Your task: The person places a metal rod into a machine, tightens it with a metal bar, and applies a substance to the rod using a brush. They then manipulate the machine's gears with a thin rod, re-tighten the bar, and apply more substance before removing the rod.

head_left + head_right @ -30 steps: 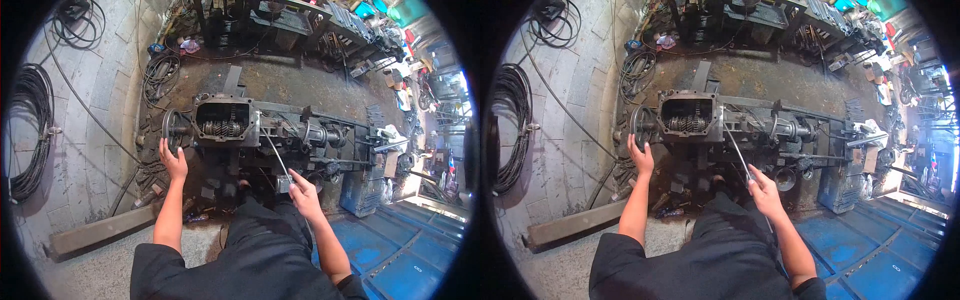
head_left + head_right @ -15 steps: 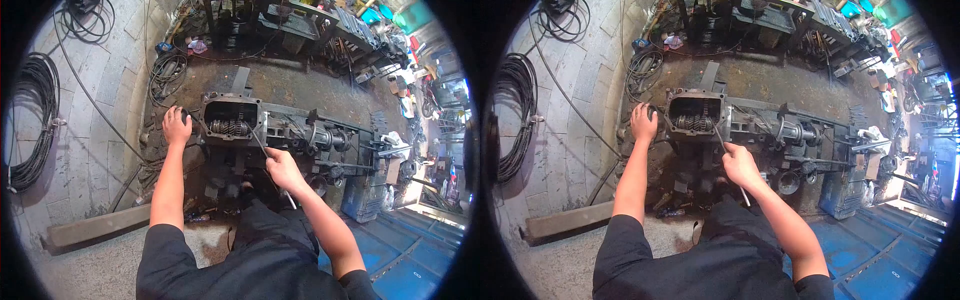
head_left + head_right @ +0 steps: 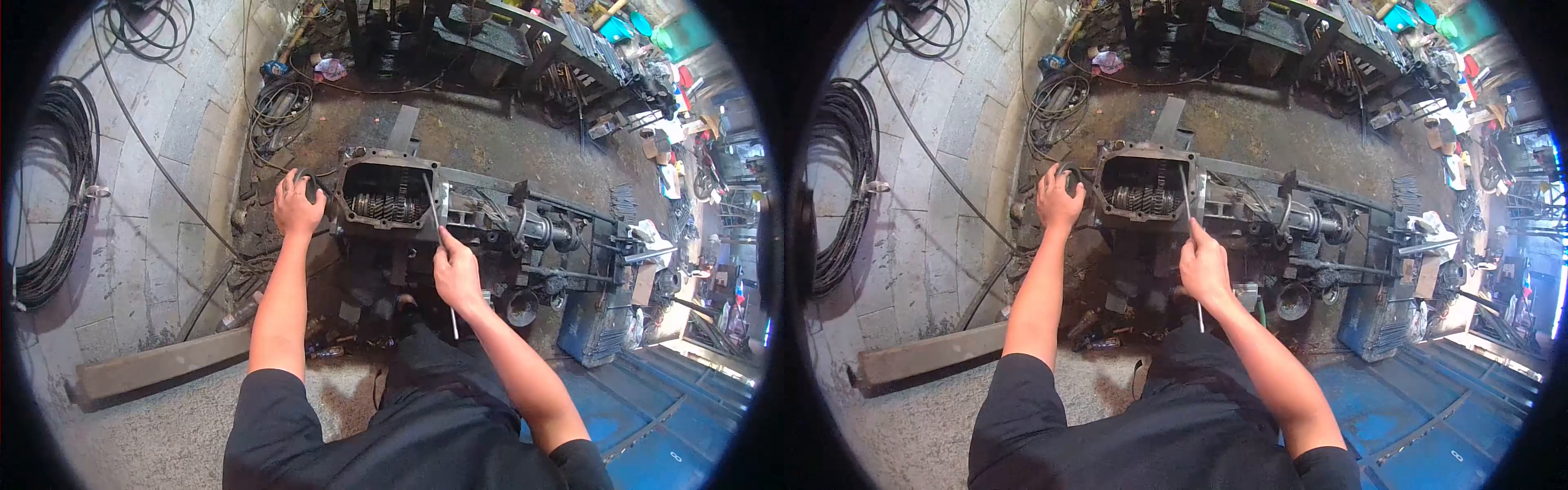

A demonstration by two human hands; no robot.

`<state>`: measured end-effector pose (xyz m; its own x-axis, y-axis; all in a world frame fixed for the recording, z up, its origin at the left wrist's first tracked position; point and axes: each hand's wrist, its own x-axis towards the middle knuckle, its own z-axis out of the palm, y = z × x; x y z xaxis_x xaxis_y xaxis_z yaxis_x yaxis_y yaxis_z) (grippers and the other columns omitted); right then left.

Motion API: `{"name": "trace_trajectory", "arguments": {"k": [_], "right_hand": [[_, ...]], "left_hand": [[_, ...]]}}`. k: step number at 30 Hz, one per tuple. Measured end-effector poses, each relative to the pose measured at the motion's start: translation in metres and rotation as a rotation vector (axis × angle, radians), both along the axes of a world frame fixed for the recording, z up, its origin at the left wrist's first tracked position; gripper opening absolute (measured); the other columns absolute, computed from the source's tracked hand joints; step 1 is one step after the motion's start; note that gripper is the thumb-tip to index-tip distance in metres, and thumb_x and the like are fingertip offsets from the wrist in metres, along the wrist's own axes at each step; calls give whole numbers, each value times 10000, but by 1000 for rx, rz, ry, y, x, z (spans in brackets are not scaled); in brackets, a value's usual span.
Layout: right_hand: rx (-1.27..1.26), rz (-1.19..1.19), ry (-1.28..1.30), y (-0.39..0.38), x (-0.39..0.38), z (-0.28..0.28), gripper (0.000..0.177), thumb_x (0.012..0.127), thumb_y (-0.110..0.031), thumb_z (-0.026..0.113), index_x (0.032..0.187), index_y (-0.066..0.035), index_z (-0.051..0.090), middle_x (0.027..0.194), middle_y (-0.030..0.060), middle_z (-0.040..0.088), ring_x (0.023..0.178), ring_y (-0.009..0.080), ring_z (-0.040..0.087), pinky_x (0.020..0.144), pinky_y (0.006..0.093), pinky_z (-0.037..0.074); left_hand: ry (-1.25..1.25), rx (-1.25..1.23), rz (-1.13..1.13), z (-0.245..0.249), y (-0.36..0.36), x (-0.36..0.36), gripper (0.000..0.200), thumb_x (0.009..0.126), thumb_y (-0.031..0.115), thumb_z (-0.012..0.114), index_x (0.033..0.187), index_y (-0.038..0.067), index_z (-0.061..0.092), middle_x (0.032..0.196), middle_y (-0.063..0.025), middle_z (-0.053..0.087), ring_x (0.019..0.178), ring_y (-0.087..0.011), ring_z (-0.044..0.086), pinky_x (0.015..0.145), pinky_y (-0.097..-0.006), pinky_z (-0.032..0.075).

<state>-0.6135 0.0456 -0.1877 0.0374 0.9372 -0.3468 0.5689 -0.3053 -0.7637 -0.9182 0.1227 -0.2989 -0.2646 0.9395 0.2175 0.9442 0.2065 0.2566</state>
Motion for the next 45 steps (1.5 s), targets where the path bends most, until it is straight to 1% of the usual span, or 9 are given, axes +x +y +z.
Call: {"name": "trace_trajectory", "arguments": {"k": [2, 4, 10, 16, 20, 29, 38, 42, 45], "right_hand": [[30, 72, 55, -4, 5, -18, 423, 948, -100, 489, 1350, 28, 524, 748, 118, 636, 634, 91, 525, 620, 280, 456], [5, 11, 168, -6, 9, -26, 422, 924, -107, 494, 1320, 31, 542, 945, 286, 674, 847, 267, 708, 778, 368, 516], [112, 318, 221, -12, 1, -20, 425, 922, -96, 521, 1338, -13, 546, 782, 158, 680, 696, 168, 644, 689, 337, 511], [-117, 49, 521, -34, 19, 4, 419, 974, -88, 500, 1382, 7, 498, 845, 1, 618, 684, 58, 508, 608, 254, 449], [-259, -129, 611, -59, 83, 14, 428, 975, -83, 494, 1399, -26, 488, 694, -28, 481, 468, 36, 400, 404, 217, 338], [-227, -333, 489, -129, 150, 0, 439, 978, -104, 500, 1409, -31, 455, 691, -5, 510, 427, 46, 399, 379, 210, 343], [-180, -341, 440, -112, 154, -26, 396, 979, -77, 480, 1368, -10, 513, 690, -4, 517, 456, 49, 426, 385, 222, 354], [5, -74, 264, -63, 157, -21, 348, 876, -5, 482, 1191, 69, 612, 766, 77, 628, 631, 134, 585, 568, 283, 460], [-62, -26, 112, -46, 151, 3, 314, 869, -101, 473, 1068, 76, 640, 955, 308, 661, 984, 447, 643, 824, 477, 511]], "left_hand": [[-2, -7, 7, -2, 0, 0, 420, 792, 347, 651, 1133, 104, 684, 1386, -56, 504, 1281, -292, 461, 1037, -437, 423], [-1, -15, 6, -2, 0, -1, 421, 791, 348, 651, 1133, 106, 685, 1387, -56, 504, 1281, -291, 460, 1036, -439, 425], [4, -20, -3, -3, 0, -1, 406, 798, 348, 649, 1126, 111, 692, 1399, -49, 499, 1290, -285, 452, 1044, -436, 420], [95, 160, -55, -10, -4, -6, 384, 832, 305, 646, 1141, 79, 677, 1335, -103, 558, 1261, -313, 492, 1034, -436, 423], [-940, 688, 156, -14, -2, -1, 199, 961, 87, 534, 1102, -14, 633, 1030, -101, 675, 974, -161, 624, 858, -307, 484], [-1252, -206, -542, 47, -133, 279, 246, 873, 106, 681, 1110, 42, 695, 952, -97, 713, 846, -157, 674, 775, -305, 529], [-1005, -171, -937, 15, -111, 306, 239, 857, 73, 674, 1092, 43, 708, 940, -122, 711, 849, -265, 702, 754, -331, 547], [-1056, -117, -799, 32, -104, 313, 225, 857, 92, 660, 1062, 7, 700, 976, -154, 709, 881, -295, 704, 781, -352, 557], [-1002, -115, -664, 47, -112, 318, 269, 860, 108, 650, 1101, -6, 678, 1001, -188, 694, 897, -331, 692, 789, -374, 549]]}}
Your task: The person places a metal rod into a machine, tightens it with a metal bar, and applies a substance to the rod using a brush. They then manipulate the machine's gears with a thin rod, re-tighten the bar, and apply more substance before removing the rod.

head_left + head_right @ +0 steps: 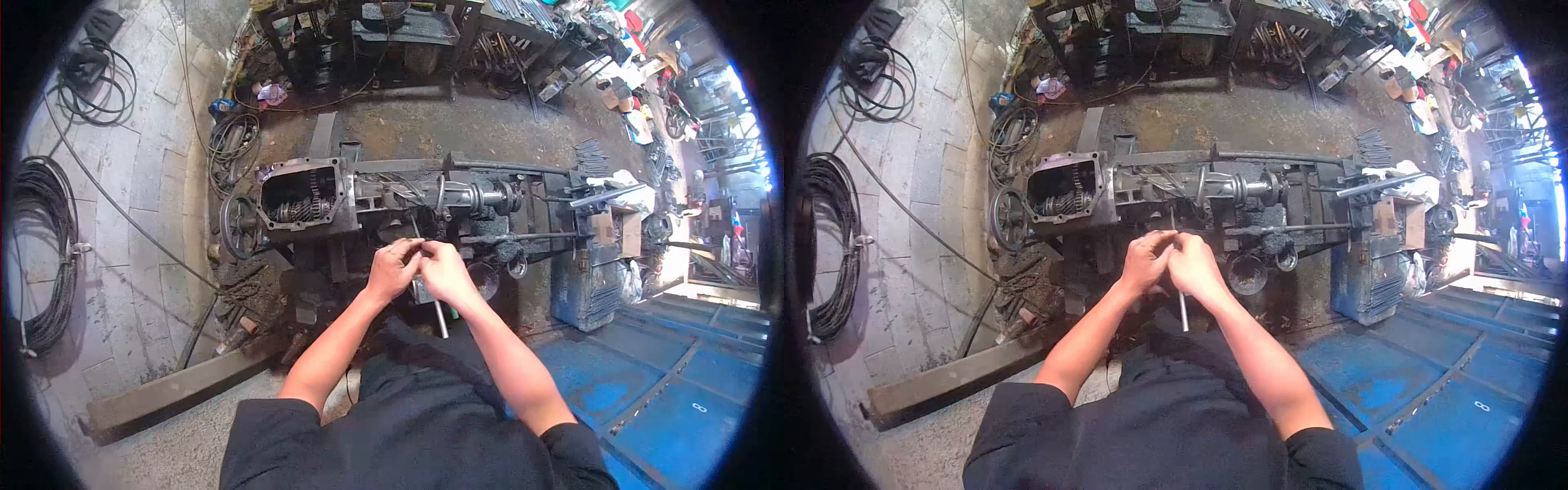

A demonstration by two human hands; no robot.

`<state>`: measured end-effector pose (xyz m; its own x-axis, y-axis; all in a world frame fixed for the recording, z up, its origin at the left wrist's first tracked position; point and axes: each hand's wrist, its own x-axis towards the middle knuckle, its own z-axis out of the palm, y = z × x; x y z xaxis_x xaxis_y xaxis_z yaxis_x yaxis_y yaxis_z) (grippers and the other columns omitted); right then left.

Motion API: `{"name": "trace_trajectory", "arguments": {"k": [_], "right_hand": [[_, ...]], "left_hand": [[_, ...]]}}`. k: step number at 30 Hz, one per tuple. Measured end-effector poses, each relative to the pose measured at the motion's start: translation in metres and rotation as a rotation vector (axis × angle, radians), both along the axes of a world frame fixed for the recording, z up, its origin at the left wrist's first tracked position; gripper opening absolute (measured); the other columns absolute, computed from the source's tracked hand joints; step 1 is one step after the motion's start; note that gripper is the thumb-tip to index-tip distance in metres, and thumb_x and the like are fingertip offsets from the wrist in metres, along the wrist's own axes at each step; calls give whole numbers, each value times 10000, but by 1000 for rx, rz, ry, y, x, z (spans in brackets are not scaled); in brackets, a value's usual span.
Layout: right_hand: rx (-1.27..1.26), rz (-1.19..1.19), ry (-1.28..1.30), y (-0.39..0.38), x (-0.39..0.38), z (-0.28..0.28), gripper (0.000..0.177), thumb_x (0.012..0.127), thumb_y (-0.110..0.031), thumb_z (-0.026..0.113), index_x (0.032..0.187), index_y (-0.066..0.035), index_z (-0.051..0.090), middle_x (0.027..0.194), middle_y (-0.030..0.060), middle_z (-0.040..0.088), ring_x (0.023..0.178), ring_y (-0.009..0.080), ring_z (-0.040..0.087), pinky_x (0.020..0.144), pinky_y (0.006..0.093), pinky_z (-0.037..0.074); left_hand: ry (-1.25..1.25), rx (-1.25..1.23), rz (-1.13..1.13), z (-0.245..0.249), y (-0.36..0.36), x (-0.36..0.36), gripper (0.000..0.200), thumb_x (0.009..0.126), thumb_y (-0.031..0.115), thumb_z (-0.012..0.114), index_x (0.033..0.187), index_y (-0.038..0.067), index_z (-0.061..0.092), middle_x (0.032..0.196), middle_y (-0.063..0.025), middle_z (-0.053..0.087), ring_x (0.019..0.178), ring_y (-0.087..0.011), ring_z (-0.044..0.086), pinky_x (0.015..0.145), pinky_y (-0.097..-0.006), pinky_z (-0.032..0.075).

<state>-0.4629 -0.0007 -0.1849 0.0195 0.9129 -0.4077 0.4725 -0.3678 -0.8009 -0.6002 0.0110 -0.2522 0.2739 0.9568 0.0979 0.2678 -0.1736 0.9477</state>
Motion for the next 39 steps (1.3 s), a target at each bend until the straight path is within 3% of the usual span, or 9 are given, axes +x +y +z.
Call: {"name": "trace_trajectory", "arguments": {"k": [7, 8, 11, 17, 21, 23, 28, 33, 39], "right_hand": [[203, 33, 386, -38, 29, -46, 433, 968, -196, 529, 1337, 30, 513, 890, 165, 711, 752, 193, 684, 672, 362, 529], [-90, 89, 476, -41, 48, -42, 423, 990, -191, 514, 1351, 29, 502, 923, 150, 718, 796, 183, 678, 690, 348, 535], [177, 460, -7, -31, 123, 0, 368, 935, -185, 600, 1260, -14, 592, 992, 186, 719, 867, 267, 720, 735, 366, 556], [837, 187, -243, 49, 378, 8, 152, 886, -53, 626, 1000, 4, 707, 933, 160, 718, 829, 242, 704, 756, 328, 544], [820, 188, -411, 118, 499, -11, 186, 880, -76, 638, 1045, -12, 695, 909, 150, 698, 772, 243, 672, 716, 343, 524], [823, 240, -449, 124, 525, -34, 181, 888, -91, 634, 1043, -16, 692, 889, 148, 686, 779, 253, 655, 721, 344, 509], [1314, 156, -197, 71, 529, -50, 152, 801, 87, 614, 928, 17, 660, 842, 131, 639, 787, 270, 593, 750, 388, 476], [841, -159, -85, 0, 550, -111, 135, 843, 42, 616, 961, 17, 675, 866, 88, 649, 780, 186, 606, 753, 301, 490], [666, -526, 87, 29, 591, -141, 237, 929, -47, 600, 1140, 58, 616, 1029, 92, 654, 917, 162, 611, 830, 280, 493]], "left_hand": [[283, 246, 0, 28, -66, 15, 468, 806, 52, 660, 1271, 58, 608, 1100, -164, 686, 993, -325, 675, 845, -400, 543], [257, 195, 18, 30, -76, 22, 451, 811, 40, 665, 1259, 52, 613, 1099, -165, 687, 984, -306, 683, 846, -394, 543], [225, 254, 294, 10, -99, 58, 482, 859, 33, 656, 1327, 42, 544, 905, -116, 703, 756, -227, 692, 693, -319, 548], [-276, -194, 1058, -127, -151, 156, 310, 946, 25, 552, 1253, -16, 566, 1013, -85, 666, 883, -138, 637, 801, -267, 505], [28, -429, 1443, -223, -185, 230, 322, 936, 140, 614, 1220, -10, 578, 1148, -148, 668, 1087, -264, 626, 935, -362, 471], [-39, -764, 1215, -226, -204, 244, 359, 984, 336, 550, 1152, 24, 605, 1019, -105, 651, 992, -246, 634, 867, -369, 494], [-240, -860, 1225, -160, -189, 255, 394, 984, 358, 555, 1230, 52, 520, 842, -39, 598, 516, -127, 561, 481, -271, 454], [-236, -73, 1235, -69, -157, 252, 203, 971, 59, 558, 1164, -3, 569, 923, -19, 611, 743, -72, 565, 651, -216, 476], [-83, 113, 977, -29, -35, 258, 182, 948, 78, 590, 1090, -20, 647, 981, -52, 672, 866, -113, 629, 784, -265, 507]]}}
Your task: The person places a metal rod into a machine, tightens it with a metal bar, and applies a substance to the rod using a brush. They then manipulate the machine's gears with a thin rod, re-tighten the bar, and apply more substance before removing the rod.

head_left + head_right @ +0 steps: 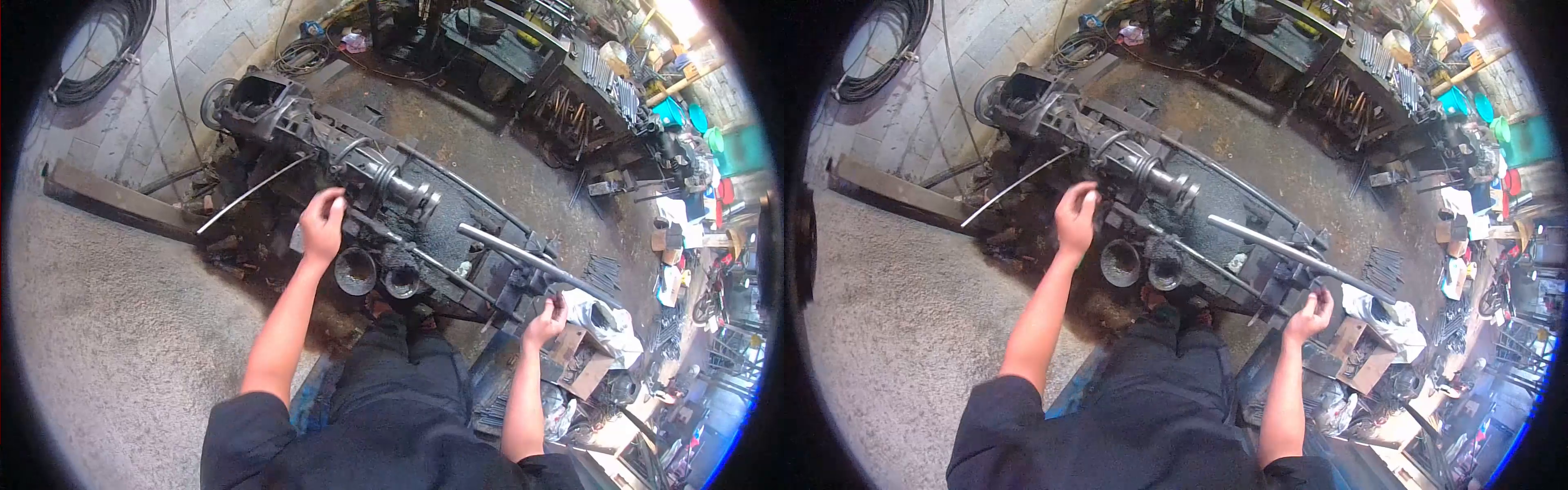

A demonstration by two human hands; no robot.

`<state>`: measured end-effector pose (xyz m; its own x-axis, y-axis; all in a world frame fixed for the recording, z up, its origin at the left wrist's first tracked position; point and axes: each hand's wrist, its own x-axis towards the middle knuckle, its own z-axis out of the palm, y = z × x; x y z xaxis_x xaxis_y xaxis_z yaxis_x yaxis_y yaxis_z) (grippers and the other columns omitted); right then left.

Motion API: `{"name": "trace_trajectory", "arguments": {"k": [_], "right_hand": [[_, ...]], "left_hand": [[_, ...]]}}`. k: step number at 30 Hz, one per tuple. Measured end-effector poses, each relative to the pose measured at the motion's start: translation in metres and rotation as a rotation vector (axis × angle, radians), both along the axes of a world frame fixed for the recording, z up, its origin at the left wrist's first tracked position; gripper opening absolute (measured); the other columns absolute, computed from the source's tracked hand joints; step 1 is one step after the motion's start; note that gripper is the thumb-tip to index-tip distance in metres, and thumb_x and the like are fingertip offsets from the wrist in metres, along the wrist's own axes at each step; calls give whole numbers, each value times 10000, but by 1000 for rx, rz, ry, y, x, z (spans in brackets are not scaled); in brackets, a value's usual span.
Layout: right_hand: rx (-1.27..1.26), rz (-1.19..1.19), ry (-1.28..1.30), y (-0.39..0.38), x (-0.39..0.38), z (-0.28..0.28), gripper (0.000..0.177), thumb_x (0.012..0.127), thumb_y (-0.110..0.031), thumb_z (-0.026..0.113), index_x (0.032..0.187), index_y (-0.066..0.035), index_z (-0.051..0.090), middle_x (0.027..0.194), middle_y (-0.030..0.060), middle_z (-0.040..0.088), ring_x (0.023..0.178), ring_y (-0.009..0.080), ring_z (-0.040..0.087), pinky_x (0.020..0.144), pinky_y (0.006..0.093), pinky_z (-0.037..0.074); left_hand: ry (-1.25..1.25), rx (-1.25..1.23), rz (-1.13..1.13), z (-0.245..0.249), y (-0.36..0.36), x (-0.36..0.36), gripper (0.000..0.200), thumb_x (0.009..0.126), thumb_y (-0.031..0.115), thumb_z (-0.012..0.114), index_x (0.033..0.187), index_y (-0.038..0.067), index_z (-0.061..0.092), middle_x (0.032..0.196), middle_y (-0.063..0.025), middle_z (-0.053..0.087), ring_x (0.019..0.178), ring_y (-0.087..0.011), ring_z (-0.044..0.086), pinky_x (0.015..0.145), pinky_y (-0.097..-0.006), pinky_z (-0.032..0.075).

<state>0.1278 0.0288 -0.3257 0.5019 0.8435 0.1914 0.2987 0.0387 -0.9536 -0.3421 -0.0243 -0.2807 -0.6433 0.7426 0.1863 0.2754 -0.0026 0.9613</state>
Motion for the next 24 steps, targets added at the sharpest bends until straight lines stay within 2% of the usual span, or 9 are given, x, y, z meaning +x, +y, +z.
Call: {"name": "trace_trajectory", "arguments": {"k": [4, 5, 7, 10, 12, 14, 16, 17, 24], "right_hand": [[-57, -3, 136, 52, 20, -7, 219, 991, -46, 493, 1155, 45, 606, 1102, 107, 635, 1015, 182, 606, 897, 297, 493], [38, 32, 349, 65, 16, -14, 228, 1012, -85, 470, 1153, 17, 617, 1087, 91, 635, 1045, 181, 596, 918, 296, 478], [-40, 160, 296, 78, 2, -6, 308, 1023, -199, 458, 1170, 13, 626, 1125, 98, 638, 1091, 200, 582, 976, 335, 439], [-148, 346, 516, 88, 7, -18, 400, 984, -293, 495, 1185, 23, 636, 1203, 115, 634, 1138, 201, 557, 1003, 342, 402], [-190, 372, 409, 87, 7, -16, 410, 952, -288, 525, 1206, 18, 624, 1235, 118, 619, 1133, 198, 558, 992, 330, 402], [-281, 353, 489, 87, 2, -4, 501, 867, -273, 578, 1281, 8, 571, 1305, 113, 583, 1039, 155, 564, 952, 298, 419], [-212, 343, 529, 87, -1, -10, 520, 849, -264, 581, 1291, 10, 565, 1306, 116, 579, 1066, 163, 562, 963, 302, 428], [-443, 388, 633, 86, 7, -3, 491, 837, -256, 582, 1244, 20, 579, 1309, 137, 569, 1185, 206, 532, 1038, 339, 393], [-237, 416, 507, 87, -4, -17, 351, 813, -237, 572, 1049, 17, 626, 1253, 160, 582, 1300, 283, 459, 1123, 418, 296]], "left_hand": [[241, -79, -144, -27, 96, 7, 235, 928, 129, 566, 1099, -6, 654, 1061, -174, 686, 932, -301, 687, 828, -367, 525], [313, -110, -165, -35, 112, 10, 238, 926, 130, 552, 1091, -2, 660, 1062, -185, 684, 948, -340, 674, 840, -391, 522], [508, -171, -192, -51, 133, 11, 228, 917, 117, 534, 1054, 8, 680, 1019, -190, 694, 956, -387, 660, 851, -425, 518], [472, -262, -127, -65, 148, 9, 217, 913, 119, 551, 1041, 12, 690, 973, -185, 704, 926, -352, 679, 824, -402, 525], [267, -270, -144, -69, 156, 8, 204, 934, 106, 561, 1042, -13, 688, 916, -109, 728, 849, -149, 687, 790, -293, 524], [242, -226, -161, -74, 166, 7, 203, 936, 118, 569, 1037, -9, 690, 879, -73, 716, 826, -128, 670, 784, -284, 524], [237, -280, -112, -87, 175, 11, 202, 933, 160, 575, 1016, 33, 707, 785, -57, 697, 756, -114, 647, 697, -286, 499], [318, -269, -96, -87, 175, 15, 202, 935, 163, 572, 1015, 35, 707, 760, -57, 686, 735, -111, 641, 680, -288, 496], [450, -253, -20, -87, 176, 19, 200, 925, 167, 576, 995, 30, 705, 690, -71, 661, 645, -130, 626, 616, -300, 486]]}}
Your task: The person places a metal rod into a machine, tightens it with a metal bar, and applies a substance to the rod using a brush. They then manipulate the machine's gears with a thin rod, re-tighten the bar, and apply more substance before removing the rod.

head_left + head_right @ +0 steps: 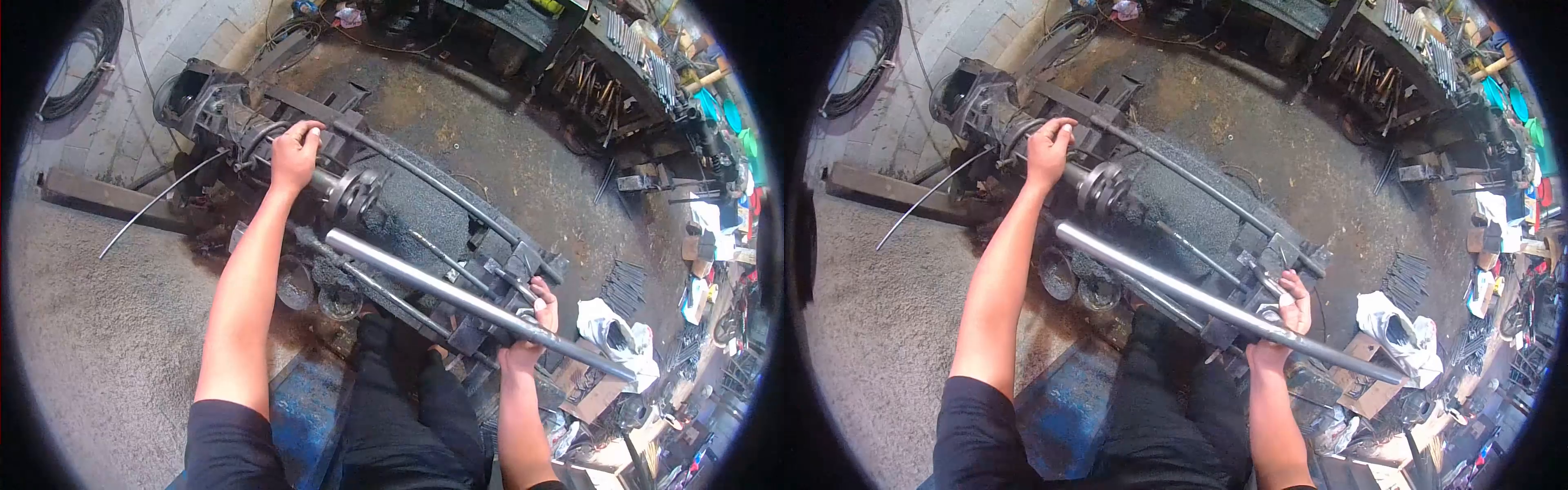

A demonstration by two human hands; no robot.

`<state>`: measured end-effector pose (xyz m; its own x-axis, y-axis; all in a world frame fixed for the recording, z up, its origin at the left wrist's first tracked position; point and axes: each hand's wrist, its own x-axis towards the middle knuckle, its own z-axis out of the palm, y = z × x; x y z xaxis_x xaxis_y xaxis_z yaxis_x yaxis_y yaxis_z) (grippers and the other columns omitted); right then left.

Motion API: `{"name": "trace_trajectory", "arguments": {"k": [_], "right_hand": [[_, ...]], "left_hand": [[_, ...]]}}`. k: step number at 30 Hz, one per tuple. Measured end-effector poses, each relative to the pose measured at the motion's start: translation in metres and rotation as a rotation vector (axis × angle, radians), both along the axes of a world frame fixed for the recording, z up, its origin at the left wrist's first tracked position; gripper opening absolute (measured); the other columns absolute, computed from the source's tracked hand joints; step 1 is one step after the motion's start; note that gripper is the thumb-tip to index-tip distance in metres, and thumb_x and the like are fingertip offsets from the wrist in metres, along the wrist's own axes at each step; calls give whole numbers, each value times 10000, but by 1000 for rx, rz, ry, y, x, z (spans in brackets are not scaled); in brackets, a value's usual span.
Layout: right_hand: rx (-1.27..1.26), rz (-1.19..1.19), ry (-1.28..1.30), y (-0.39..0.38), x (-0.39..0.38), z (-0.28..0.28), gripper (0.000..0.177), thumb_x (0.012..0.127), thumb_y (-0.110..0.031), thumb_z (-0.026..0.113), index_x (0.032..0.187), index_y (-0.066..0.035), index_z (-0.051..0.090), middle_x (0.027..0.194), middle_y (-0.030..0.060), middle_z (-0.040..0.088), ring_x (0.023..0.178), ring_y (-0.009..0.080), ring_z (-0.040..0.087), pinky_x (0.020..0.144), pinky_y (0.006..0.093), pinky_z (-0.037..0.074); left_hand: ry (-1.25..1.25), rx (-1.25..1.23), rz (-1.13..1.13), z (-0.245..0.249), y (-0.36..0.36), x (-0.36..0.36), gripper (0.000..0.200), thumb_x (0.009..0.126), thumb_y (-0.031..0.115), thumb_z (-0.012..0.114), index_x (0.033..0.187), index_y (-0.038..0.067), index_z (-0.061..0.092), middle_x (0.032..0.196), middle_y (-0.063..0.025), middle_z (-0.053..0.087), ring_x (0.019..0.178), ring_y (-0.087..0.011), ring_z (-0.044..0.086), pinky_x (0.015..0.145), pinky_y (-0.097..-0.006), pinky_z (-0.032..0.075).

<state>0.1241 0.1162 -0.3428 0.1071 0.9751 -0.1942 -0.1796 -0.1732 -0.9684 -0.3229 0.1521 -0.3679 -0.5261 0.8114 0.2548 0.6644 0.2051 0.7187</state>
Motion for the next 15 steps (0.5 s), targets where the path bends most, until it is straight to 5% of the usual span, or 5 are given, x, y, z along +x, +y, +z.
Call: {"name": "trace_trajectory", "arguments": {"k": [15], "right_hand": [[16, 67, 86, 5, -28, -5, 328, 851, -270, 611, 1005, 19, 628, 1204, 156, 566, 1287, 284, 443, 1120, 439, 281]], "left_hand": [[33, -107, 32, 5, 3, 1, 195, 932, 161, 577, 992, 27, 706, 640, -30, 600, 604, -86, 554, 579, -280, 444]]}}
